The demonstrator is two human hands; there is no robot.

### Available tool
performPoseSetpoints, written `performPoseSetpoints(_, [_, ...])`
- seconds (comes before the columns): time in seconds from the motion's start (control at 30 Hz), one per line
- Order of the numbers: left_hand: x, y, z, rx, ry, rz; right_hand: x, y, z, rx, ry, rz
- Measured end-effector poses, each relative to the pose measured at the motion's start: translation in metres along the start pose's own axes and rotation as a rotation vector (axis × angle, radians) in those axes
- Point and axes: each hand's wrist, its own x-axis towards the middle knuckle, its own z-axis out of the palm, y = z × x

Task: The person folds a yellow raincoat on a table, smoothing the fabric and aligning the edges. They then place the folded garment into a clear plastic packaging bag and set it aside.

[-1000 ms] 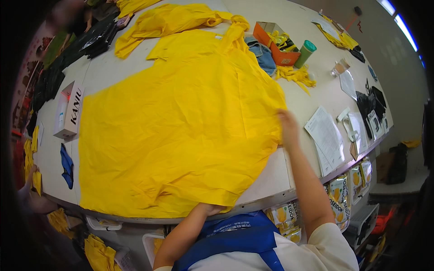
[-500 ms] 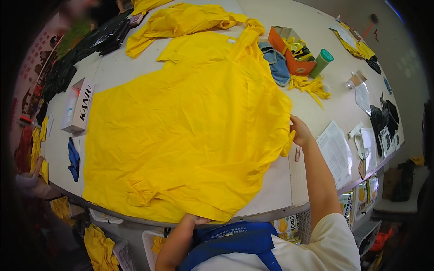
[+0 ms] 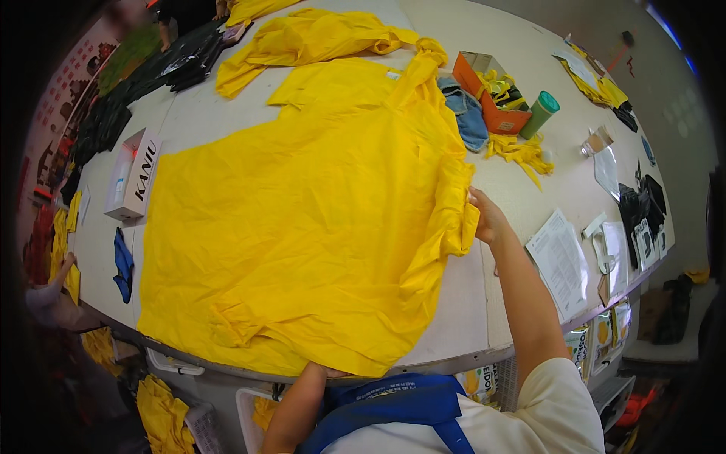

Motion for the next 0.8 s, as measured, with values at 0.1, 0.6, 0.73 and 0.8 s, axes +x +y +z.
performPoseSetpoints(0.1, [0.004,0.003,0.002,0.013,-0.004,0.014,0.011,-0.007,-0.003,-0.242,0.278,-0.214])
performPoseSetpoints(0.6, [0.013,0.014,0.005,0.052,-0.015,0.065,0.028,0.003,0.044,-0.395,-0.021,-0.059])
performPoseSetpoints(0.73, [0.016,0.018,0.004,0.049,-0.023,0.089,-0.017,-0.026,0.028,0.089,-0.413,-0.177])
performPoseSetpoints(0.8, [0.017,0.019,0.002,0.051,-0.024,0.101,-0.045,-0.027,0.032,-0.042,-0.345,-0.265])
